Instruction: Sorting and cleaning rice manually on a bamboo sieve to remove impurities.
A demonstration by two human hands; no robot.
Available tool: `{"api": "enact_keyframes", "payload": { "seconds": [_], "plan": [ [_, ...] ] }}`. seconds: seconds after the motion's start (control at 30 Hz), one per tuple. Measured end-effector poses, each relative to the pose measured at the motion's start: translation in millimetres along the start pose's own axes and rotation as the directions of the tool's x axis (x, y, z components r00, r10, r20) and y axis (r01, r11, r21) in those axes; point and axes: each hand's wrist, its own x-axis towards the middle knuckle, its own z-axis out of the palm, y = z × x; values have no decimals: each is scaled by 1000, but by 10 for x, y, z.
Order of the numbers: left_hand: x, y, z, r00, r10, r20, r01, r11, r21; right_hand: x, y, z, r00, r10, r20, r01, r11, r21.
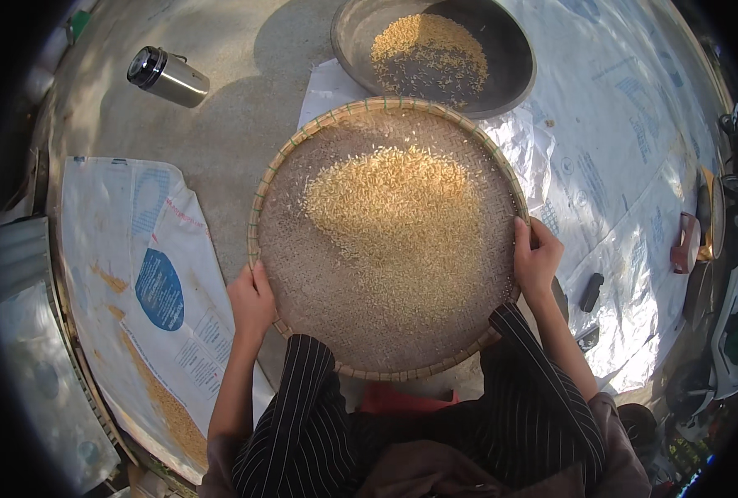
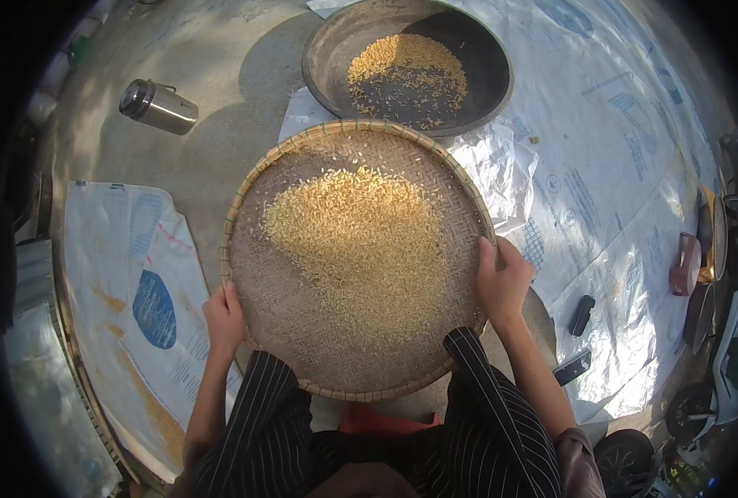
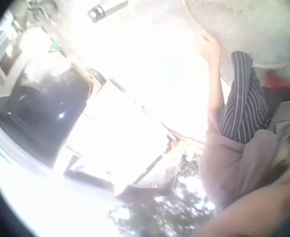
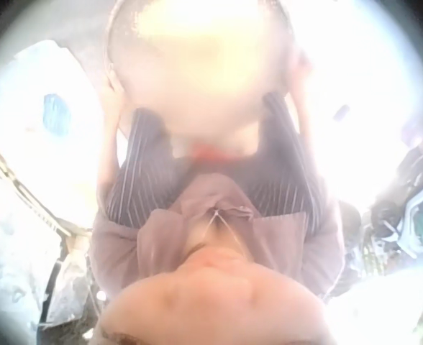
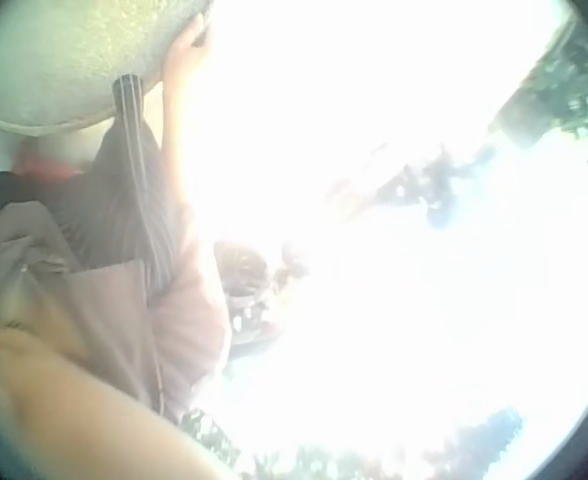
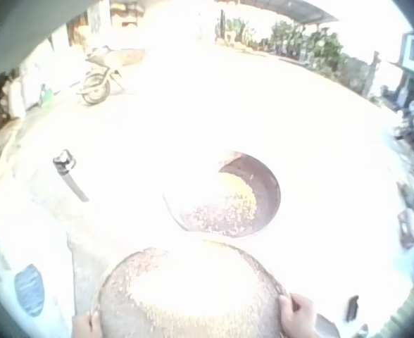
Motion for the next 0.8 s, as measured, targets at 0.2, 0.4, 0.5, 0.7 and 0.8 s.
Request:
{"api": "enact_keyframes", "payload": {
  "seconds": [0.2,0.4,0.5,0.7,0.8],
  "plan": [
    [37,-238,22,995,-88,57,92,993,-76,1,-14,304,987,45,155,-29,994,-103],
    [162,-424,142,980,-15,198,34,995,-91,35,-56,254,915,330,235,-325,944,-58],
    [280,-489,-38,996,-80,41,84,992,-91,-161,-216,458,971,194,141,-186,980,-69],
    [175,-299,-224,990,-24,140,37,995,-93,72,-248,272,914,308,264,-323,946,16],
    [333,-438,-345,992,-82,98,89,993,-72,-143,-334,371,970,145,194,-136,989,-61]
  ]
}}
